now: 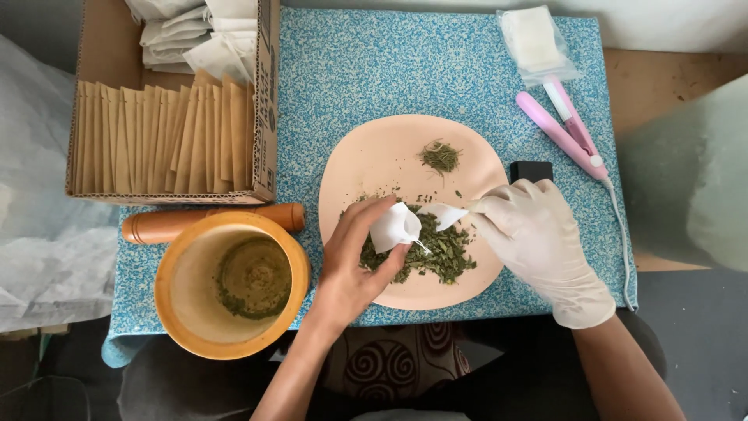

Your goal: Filling small white tea bags with dried herbs using a spoon, weighing them on a digital scale, sealing them with a heat sealer, and organizing them into a cardboard box.

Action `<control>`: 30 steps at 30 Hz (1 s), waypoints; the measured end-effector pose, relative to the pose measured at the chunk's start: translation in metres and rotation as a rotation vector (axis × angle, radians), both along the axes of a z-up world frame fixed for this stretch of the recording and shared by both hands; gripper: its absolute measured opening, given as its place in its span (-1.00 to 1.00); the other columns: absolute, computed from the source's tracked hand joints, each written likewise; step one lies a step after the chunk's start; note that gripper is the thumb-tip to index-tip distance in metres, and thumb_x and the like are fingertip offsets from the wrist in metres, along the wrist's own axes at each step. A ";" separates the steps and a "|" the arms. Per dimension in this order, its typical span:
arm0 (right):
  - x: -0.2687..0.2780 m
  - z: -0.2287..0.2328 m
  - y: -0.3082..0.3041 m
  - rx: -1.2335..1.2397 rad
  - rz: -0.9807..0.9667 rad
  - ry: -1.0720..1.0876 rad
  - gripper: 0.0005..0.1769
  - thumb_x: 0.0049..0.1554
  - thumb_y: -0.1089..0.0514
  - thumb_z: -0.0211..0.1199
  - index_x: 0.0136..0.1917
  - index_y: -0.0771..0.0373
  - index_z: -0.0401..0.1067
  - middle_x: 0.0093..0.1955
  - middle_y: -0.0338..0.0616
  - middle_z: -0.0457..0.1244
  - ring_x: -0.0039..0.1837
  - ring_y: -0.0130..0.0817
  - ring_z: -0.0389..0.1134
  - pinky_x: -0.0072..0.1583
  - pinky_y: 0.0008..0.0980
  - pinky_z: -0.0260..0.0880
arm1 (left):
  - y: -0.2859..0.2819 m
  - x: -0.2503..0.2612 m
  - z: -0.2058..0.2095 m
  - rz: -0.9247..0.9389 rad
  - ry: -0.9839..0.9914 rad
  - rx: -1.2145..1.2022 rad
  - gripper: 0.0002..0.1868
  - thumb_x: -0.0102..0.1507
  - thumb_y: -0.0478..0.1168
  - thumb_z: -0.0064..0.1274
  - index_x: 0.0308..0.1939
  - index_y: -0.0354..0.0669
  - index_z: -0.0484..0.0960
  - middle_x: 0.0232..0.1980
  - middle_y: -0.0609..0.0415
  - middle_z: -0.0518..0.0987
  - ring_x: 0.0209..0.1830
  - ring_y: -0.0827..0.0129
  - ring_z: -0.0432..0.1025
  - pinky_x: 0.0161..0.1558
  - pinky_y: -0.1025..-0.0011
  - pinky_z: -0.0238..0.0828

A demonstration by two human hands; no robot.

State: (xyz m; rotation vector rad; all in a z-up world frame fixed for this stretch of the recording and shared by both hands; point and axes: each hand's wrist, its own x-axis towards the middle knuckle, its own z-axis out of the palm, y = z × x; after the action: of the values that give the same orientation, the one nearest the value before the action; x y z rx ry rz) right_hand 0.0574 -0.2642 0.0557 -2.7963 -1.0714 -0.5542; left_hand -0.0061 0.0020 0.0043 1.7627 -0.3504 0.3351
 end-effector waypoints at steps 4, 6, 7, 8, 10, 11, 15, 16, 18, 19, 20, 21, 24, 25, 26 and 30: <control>0.004 0.001 -0.012 0.102 0.012 0.059 -0.92 0.24 0.13 0.43 -0.12 -0.03 0.62 -0.21 -0.38 0.38 -0.12 -0.20 0.46 -0.04 -0.26 0.33 | 0.001 0.000 0.002 0.015 0.014 0.011 -0.33 0.24 -0.42 0.36 0.43 -0.40 0.51 0.29 -0.37 0.59 0.34 -0.37 0.51 0.32 -0.32 0.49; 0.004 0.003 -0.015 0.117 0.014 0.050 -0.93 0.25 0.13 0.44 -0.07 -0.07 0.63 -0.18 -0.40 0.39 -0.11 -0.21 0.46 -0.02 -0.27 0.33 | 0.000 -0.001 0.001 0.015 0.021 0.012 -0.32 0.23 -0.42 0.37 0.43 -0.41 0.51 0.28 -0.38 0.59 0.33 -0.38 0.51 0.32 -0.33 0.49; 0.003 0.003 -0.016 0.136 -0.001 0.030 -0.93 0.26 0.13 0.46 -0.04 -0.09 0.64 -0.16 -0.41 0.39 -0.09 -0.24 0.45 -0.01 -0.28 0.32 | -0.001 -0.001 0.001 0.014 0.020 0.010 -0.32 0.23 -0.42 0.37 0.43 -0.41 0.51 0.29 -0.38 0.59 0.34 -0.39 0.50 0.32 -0.33 0.49; 0.002 0.004 -0.017 0.155 -0.017 0.010 -0.91 0.26 0.13 0.48 -0.01 -0.10 0.65 -0.14 -0.43 0.39 -0.08 -0.26 0.43 0.00 -0.30 0.31 | -0.002 -0.001 0.001 0.013 0.019 0.008 -0.31 0.23 -0.42 0.37 0.43 -0.40 0.51 0.29 -0.38 0.58 0.34 -0.40 0.50 0.32 -0.33 0.49; -0.001 0.009 -0.015 0.200 -0.017 -0.010 -0.87 0.23 0.18 0.50 0.00 -0.09 0.66 -0.12 -0.44 0.40 -0.05 -0.27 0.43 0.04 -0.32 0.28 | -0.003 0.000 -0.002 0.020 0.017 0.010 -0.31 0.23 -0.41 0.39 0.44 -0.38 0.52 0.29 -0.36 0.59 0.34 -0.39 0.50 0.30 -0.32 0.49; -0.002 0.011 -0.014 0.245 -0.019 -0.029 -0.82 0.20 0.22 0.52 0.00 -0.08 0.67 -0.10 -0.45 0.41 -0.03 -0.27 0.43 0.07 -0.34 0.25 | -0.003 0.000 -0.003 0.026 0.017 0.011 -0.31 0.23 -0.39 0.40 0.44 -0.36 0.52 0.28 -0.34 0.59 0.34 -0.38 0.50 0.29 -0.32 0.49; -0.005 0.009 -0.016 0.245 -0.031 -0.063 -0.79 0.16 0.21 0.56 0.02 -0.11 0.69 -0.05 -0.50 0.43 0.01 -0.33 0.43 0.13 -0.34 0.22 | -0.004 0.001 -0.003 0.025 0.023 0.007 -0.31 0.23 -0.39 0.40 0.43 -0.39 0.52 0.27 -0.37 0.59 0.32 -0.40 0.51 0.28 -0.36 0.49; -0.006 0.010 -0.015 0.264 -0.031 -0.055 -0.79 0.16 0.22 0.56 0.01 -0.10 0.69 -0.05 -0.50 0.43 0.02 -0.33 0.42 0.13 -0.35 0.21 | -0.004 0.001 -0.002 0.012 0.019 -0.002 -0.32 0.24 -0.40 0.38 0.43 -0.41 0.52 0.26 -0.37 0.59 0.32 -0.38 0.51 0.29 -0.35 0.49; -0.009 0.010 -0.011 0.284 -0.033 -0.044 -0.79 0.17 0.23 0.56 0.01 -0.10 0.69 -0.05 -0.50 0.43 0.03 -0.33 0.41 0.14 -0.35 0.19 | -0.005 0.000 0.000 -0.001 0.018 -0.010 -0.33 0.25 -0.40 0.36 0.43 -0.42 0.52 0.26 -0.37 0.59 0.31 -0.35 0.51 0.29 -0.34 0.48; -0.010 0.010 -0.009 0.297 -0.011 -0.047 -0.77 0.16 0.26 0.55 0.01 -0.09 0.70 -0.06 -0.49 0.42 0.02 -0.33 0.40 0.14 -0.35 0.18 | -0.005 -0.002 0.000 -0.012 0.022 -0.011 -0.33 0.24 -0.39 0.36 0.43 -0.41 0.53 0.26 -0.36 0.58 0.32 -0.34 0.51 0.30 -0.32 0.47; -0.010 0.010 -0.007 0.311 0.012 -0.049 -0.75 0.15 0.28 0.54 0.01 -0.09 0.71 -0.07 -0.48 0.42 0.01 -0.33 0.38 0.14 -0.34 0.17 | -0.005 -0.003 0.001 -0.023 0.025 -0.013 -0.33 0.24 -0.39 0.36 0.43 -0.41 0.53 0.27 -0.34 0.58 0.33 -0.32 0.50 0.31 -0.30 0.47; -0.010 0.011 -0.005 0.311 0.012 -0.050 -0.75 0.15 0.28 0.54 0.01 -0.09 0.71 -0.07 -0.48 0.42 0.01 -0.33 0.38 0.14 -0.34 0.17 | -0.005 -0.003 0.001 -0.023 0.024 -0.012 -0.33 0.24 -0.39 0.36 0.43 -0.41 0.53 0.27 -0.34 0.58 0.33 -0.32 0.50 0.31 -0.30 0.47; -0.011 0.014 -0.004 0.305 0.049 -0.053 -0.82 0.18 0.28 0.51 0.01 -0.01 0.69 -0.09 -0.38 0.40 -0.01 -0.28 0.38 0.14 -0.32 0.18 | -0.007 -0.005 0.001 -0.021 0.022 -0.004 -0.34 0.26 -0.38 0.36 0.44 -0.38 0.54 0.28 -0.31 0.59 0.34 -0.29 0.51 0.30 -0.26 0.48; -0.011 0.015 -0.004 0.295 0.052 -0.058 -0.82 0.18 0.27 0.51 0.01 -0.01 0.69 -0.09 -0.38 0.40 -0.01 -0.29 0.38 0.14 -0.32 0.18 | -0.007 -0.004 0.000 -0.018 0.029 0.002 -0.35 0.26 -0.37 0.36 0.44 -0.38 0.54 0.29 -0.31 0.58 0.34 -0.28 0.51 0.31 -0.26 0.47; -0.010 0.015 -0.004 0.286 0.055 -0.062 -0.83 0.19 0.26 0.51 0.01 -0.01 0.69 -0.09 -0.38 0.40 0.00 -0.29 0.38 0.14 -0.32 0.18 | -0.006 -0.004 -0.001 -0.014 0.035 0.007 -0.35 0.27 -0.35 0.36 0.44 -0.38 0.54 0.29 -0.31 0.58 0.35 -0.28 0.50 0.32 -0.26 0.47; -0.014 0.020 -0.003 0.244 0.046 -0.078 -0.84 0.18 0.25 0.53 -0.02 -0.02 0.68 -0.11 -0.37 0.39 -0.01 -0.29 0.38 0.15 -0.31 0.19 | -0.008 -0.004 -0.006 0.001 -0.012 0.047 -0.35 0.28 -0.37 0.36 0.44 -0.39 0.53 0.27 -0.28 0.57 0.38 -0.27 0.48 0.46 -0.29 0.31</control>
State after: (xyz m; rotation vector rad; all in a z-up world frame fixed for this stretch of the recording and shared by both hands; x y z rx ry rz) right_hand 0.0434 -0.2676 0.0752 -2.5528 -1.0035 -0.7397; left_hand -0.0099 -0.0064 -0.0017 1.8073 -0.3684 0.3409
